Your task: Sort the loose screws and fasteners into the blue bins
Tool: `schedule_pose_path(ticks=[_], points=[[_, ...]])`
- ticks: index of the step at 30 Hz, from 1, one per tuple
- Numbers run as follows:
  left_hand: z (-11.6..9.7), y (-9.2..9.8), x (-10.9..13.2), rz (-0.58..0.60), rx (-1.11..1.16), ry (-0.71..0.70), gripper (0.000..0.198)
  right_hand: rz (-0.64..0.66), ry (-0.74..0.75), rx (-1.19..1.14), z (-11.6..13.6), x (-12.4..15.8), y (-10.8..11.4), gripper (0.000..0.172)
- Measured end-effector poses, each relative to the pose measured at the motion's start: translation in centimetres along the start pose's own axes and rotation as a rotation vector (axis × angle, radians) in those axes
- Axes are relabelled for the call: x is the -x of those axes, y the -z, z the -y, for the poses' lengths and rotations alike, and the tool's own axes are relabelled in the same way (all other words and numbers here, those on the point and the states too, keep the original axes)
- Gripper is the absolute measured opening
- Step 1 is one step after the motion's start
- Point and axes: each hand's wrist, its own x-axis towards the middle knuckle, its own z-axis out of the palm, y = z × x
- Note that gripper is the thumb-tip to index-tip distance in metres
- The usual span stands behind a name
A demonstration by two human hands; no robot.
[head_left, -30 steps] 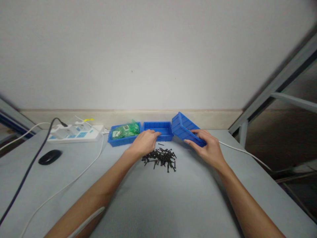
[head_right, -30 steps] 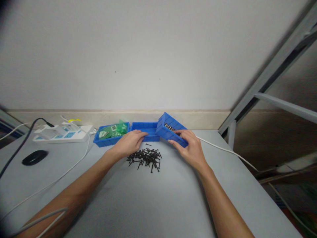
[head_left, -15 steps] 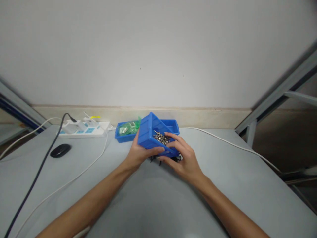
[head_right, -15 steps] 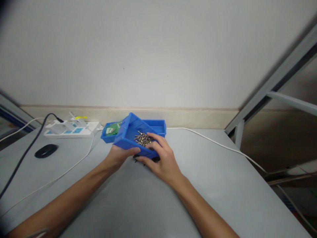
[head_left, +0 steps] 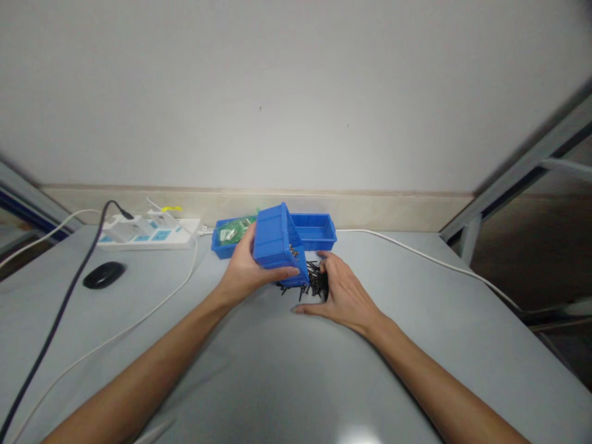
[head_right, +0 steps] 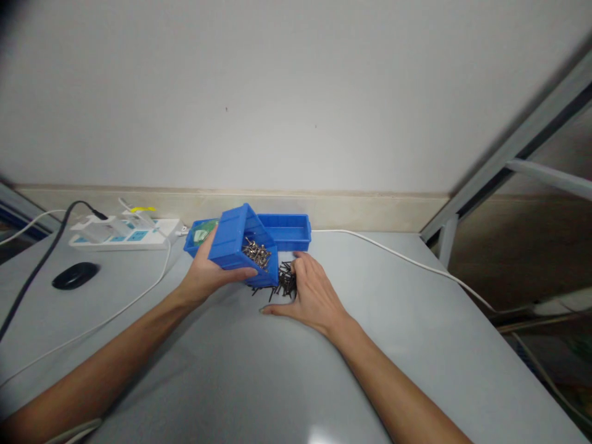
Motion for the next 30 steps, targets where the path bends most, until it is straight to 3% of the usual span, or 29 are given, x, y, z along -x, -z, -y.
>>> schedule_pose_path(ticks=[4, 9, 15, 22, 30], points=[[-0.9, -0.8, -0.5, 0.048, -0.05, -0.023, 0.096, -0.019, -0.04, -0.061, 0.4, -0.5, -0.1, 0.091], [-0.7, -1.0, -1.0, 0.107, -0.131, -0.077, 0.107, -0.029, -0.073, -0.109, 1.0, -0.9, -0.1, 0.087], [-0.1, -1.6, -1.4, 0.173, -0.221, -0.143, 0.113, -0.035, -0.042, -0.141, 0.6, -0.9, -0.3, 0.091], [-1.0, -3.0, -1.7, 0.209, -0.375, -0.291, 0.113, -0.066, 0.012, -0.126, 0.2, -0.9, -1.0, 0.094], [-2.0, -4.1, -2.2, 0.267, -0.53, -0.368, 0.112, -0.06, -0.006, -0.123, 0.2, -0.8, -1.0, 0.082]])
